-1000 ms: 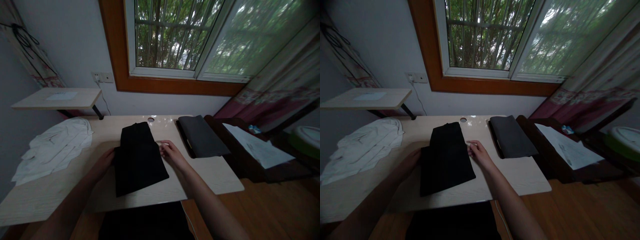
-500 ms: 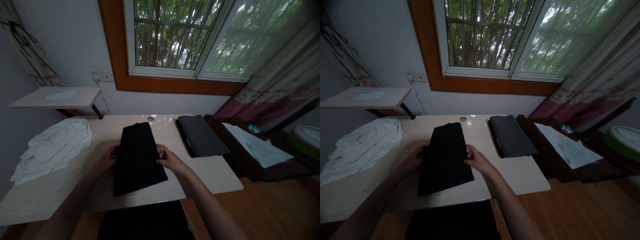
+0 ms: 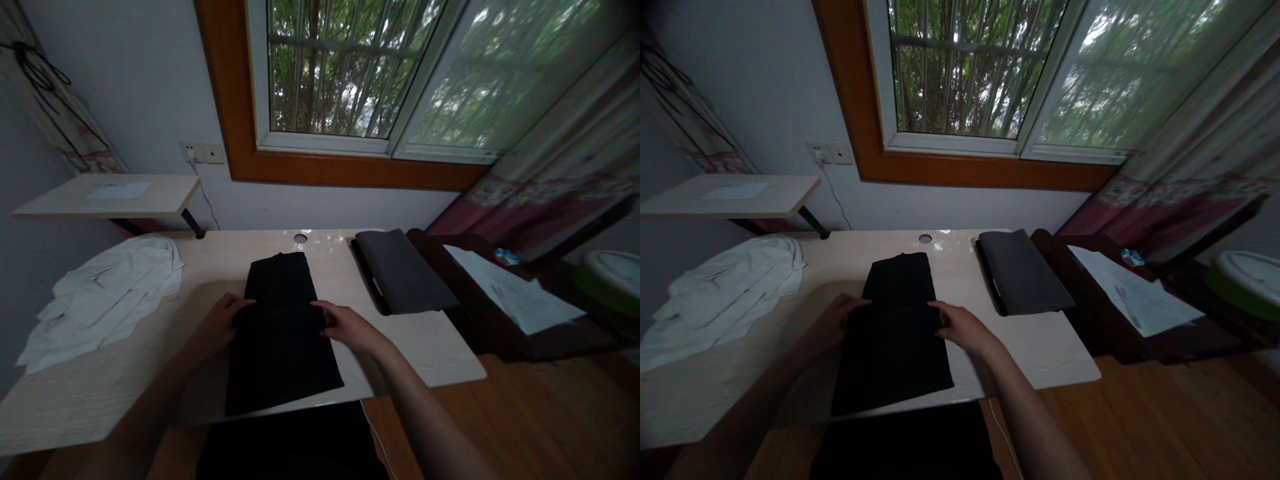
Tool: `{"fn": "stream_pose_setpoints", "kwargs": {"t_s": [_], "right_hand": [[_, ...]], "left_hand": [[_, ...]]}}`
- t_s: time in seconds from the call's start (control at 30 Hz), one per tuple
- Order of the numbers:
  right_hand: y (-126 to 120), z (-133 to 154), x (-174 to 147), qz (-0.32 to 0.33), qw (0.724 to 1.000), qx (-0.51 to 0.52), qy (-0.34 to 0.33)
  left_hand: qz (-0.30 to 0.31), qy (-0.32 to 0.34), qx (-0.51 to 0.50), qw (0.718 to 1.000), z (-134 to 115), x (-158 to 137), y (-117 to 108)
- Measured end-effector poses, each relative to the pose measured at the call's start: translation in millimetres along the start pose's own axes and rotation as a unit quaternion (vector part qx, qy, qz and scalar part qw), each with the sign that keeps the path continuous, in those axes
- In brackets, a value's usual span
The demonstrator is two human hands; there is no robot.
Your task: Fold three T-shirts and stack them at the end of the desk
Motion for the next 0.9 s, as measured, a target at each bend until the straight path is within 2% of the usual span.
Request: {"fn": "stream_pose_setpoints", "kwargs": {"t_s": [0.07, 0.13, 0.23, 0.33, 0.43, 0.53, 0.63, 0.77, 0.9], "right_hand": [[-6.4, 3.7, 9.4, -0.049, 0.996, -0.041, -0.056], [-9.7, 4.8, 20.1, -0.075, 0.992, -0.056, -0.084], [-19.4, 3.2, 38.5, -0.131, 0.987, -0.037, -0.084], [-37.0, -1.1, 53.9, -0.235, 0.97, -0.01, -0.065], [-46.6, -8.1, 62.7, -0.306, 0.951, -0.005, -0.044], [-39.0, -14.8, 67.8, -0.279, 0.96, -0.012, -0.027], [-30.0, -13.4, 64.4, -0.242, 0.967, -0.077, -0.028], [-25.0, -7.6, 56.0, -0.226, 0.962, -0.153, -0.03], [-22.7, -13.9, 50.6, -0.218, 0.966, -0.136, -0.011]], "left_hand": [[-0.019, 0.042, 0.009, 0.999, -5.0, 6.0, -1.8], [-0.014, 0.049, -0.011, 0.999, -5.0, 14.2, -1.8], [-0.011, -0.039, -0.051, 0.998, 8.6, 30.0, -3.1], [-0.065, -0.141, -0.076, 0.985, 25.7, 42.4, -9.4], [-0.104, -0.174, -0.081, 0.976, 35.3, 50.5, -11.2], [-0.129, -0.186, -0.076, 0.971, 42.9, 51.8, -10.3], [-0.136, -0.181, -0.046, 0.973, 42.4, 48.1, -8.2], [-0.113, -0.176, 0.003, 0.978, 33.0, 42.7, -2.3], [-0.077, -0.177, 0.003, 0.981, 28.3, 40.4, 3.8]]}}
Point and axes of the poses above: each hand's wrist, its own x-axis towards the middle knuckle, its own y-axis out of the palm, z = x × y, the point moved 8 cm from there along x, towards the middle knuckle, and after that the axes turned 8 degrees about -y, right-handed, at the moved point
